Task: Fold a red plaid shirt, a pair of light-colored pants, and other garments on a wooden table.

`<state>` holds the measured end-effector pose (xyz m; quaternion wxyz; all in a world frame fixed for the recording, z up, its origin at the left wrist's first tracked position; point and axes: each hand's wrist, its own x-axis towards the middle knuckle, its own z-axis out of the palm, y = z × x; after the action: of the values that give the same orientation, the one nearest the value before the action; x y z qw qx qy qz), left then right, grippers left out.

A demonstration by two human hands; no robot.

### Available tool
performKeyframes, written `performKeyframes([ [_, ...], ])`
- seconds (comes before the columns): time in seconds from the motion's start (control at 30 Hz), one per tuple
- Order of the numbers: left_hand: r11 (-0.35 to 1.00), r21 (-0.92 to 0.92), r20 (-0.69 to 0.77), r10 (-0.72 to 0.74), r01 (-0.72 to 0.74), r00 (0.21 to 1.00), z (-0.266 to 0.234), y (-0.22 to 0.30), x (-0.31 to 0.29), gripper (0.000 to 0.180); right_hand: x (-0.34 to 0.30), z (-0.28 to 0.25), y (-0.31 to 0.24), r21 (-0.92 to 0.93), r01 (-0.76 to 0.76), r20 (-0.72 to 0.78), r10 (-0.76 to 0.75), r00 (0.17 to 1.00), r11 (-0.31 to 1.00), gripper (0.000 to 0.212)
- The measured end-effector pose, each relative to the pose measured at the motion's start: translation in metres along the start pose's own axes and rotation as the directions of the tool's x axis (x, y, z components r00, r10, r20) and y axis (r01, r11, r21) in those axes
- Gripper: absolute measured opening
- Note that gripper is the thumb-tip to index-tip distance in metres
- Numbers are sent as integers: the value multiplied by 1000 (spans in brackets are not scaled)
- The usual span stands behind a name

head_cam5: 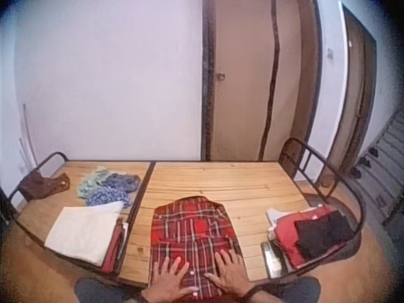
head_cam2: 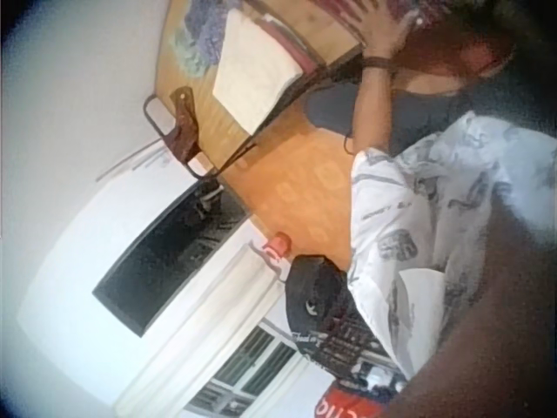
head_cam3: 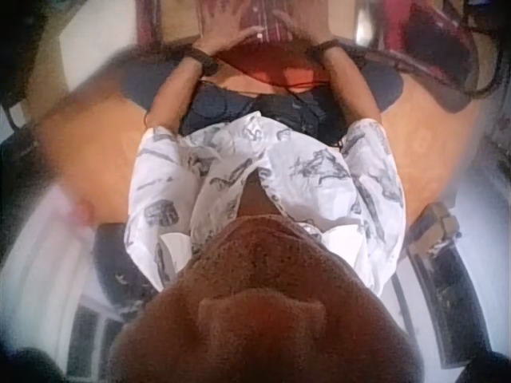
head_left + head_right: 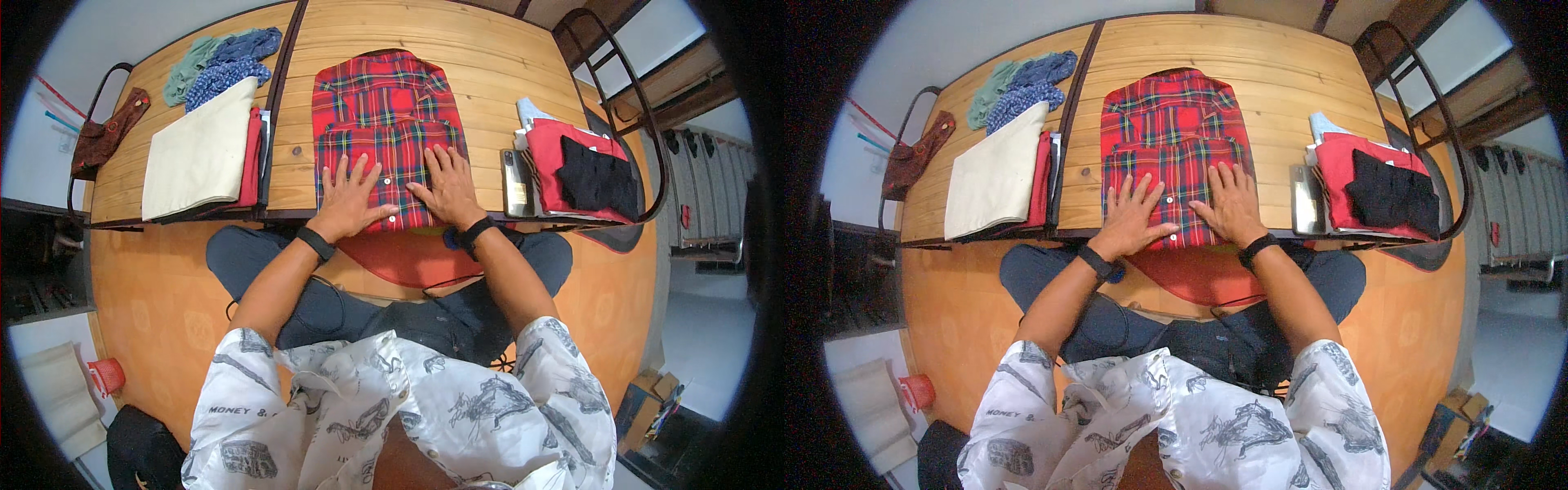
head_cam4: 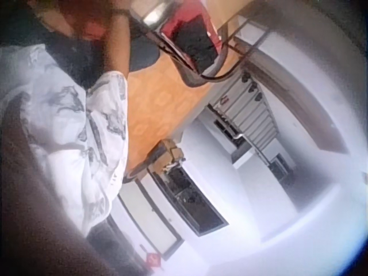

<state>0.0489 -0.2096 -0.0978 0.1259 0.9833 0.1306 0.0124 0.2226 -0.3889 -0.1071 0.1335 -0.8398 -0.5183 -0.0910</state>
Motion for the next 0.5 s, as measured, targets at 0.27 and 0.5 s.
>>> performKeyframes([
  [0.27, 765, -632, -163, -289, 125, 943, -46, -105, 93, 47, 61, -41, 63, 262, 23, -73, -4, 997, 965, 49],
  [0.5, 800, -486, -180, -487, 353, 854, -46, -202, 156, 45, 137, -39, 144, 249, -122, 69, 108, 992, 961, 28],
])
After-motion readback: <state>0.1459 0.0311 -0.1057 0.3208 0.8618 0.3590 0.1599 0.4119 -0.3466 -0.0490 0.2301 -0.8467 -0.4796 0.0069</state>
